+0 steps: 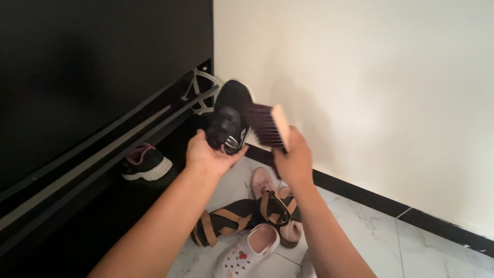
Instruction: Clean various shoes and sandals using a brush, and then clean the shoe cabinet surfaces.
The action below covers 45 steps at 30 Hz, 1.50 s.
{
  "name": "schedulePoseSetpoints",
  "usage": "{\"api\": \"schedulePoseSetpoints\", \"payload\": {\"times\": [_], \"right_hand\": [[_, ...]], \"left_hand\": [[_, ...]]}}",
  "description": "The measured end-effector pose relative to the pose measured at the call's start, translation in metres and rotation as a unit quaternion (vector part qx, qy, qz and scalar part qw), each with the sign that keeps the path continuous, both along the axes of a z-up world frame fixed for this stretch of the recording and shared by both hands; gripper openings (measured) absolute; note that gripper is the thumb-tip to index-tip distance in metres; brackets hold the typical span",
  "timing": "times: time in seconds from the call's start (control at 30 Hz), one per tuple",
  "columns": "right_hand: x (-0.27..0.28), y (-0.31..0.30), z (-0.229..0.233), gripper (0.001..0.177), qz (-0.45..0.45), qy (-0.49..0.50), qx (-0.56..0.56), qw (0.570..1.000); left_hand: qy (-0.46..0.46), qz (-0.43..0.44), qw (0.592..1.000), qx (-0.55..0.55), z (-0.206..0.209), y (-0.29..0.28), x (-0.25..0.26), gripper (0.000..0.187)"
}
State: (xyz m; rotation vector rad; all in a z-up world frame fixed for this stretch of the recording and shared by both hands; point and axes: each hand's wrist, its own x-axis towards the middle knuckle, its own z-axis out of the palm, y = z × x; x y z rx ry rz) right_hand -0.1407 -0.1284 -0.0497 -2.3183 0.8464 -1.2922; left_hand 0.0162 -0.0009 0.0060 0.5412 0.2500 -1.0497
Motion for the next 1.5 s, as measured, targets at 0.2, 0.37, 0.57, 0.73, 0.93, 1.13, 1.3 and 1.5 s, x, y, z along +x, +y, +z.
{"api": "schedulePoseSetpoints", "payload": {"times": [0.2,0.37,0.57,0.73,0.93,1.13,1.3,1.5], "right_hand": [[0.013,0.025,0.013,0.045,0.240,-0.264,0.181,0.916],[0.024,0.031,-0.008,0.039,0.194,-0.132,0.257,0.938],[0.032,0.037,-0.058,0.037,0.241,-0.205,0.719,0.618],[0.034,0.052,-0.090,0.030,0.284,-0.275,0.727,0.561],[0.039,0.032,-0.097,0.041,0.346,-0.231,0.766,0.490],[0.045,0.015,-0.075,0.049,0.386,-0.240,0.751,0.478],[0.046,0.027,-0.030,0.044,0.347,-0.295,0.677,0.578],[0.059,0.024,-0.036,0.042,0.366,-0.252,0.728,0.522]], "left_hand": [[0.070,0.021,0.989,-0.126,-0.025,-0.010,0.009,0.053],[0.107,0.140,0.977,-0.122,0.005,-0.004,-0.004,0.053],[0.206,0.266,0.931,-0.140,-0.032,-0.023,0.030,0.055],[0.207,0.319,0.920,-0.095,-0.072,-0.043,0.032,0.051],[0.025,0.198,0.979,-0.044,-0.100,-0.051,0.029,0.048],[-0.695,-0.104,0.603,0.376,-0.027,0.018,-0.022,0.054],[-0.838,-0.111,0.291,0.448,-0.028,0.048,-0.026,0.054],[-0.902,-0.081,0.175,0.386,-0.030,0.057,-0.007,0.050]]}}
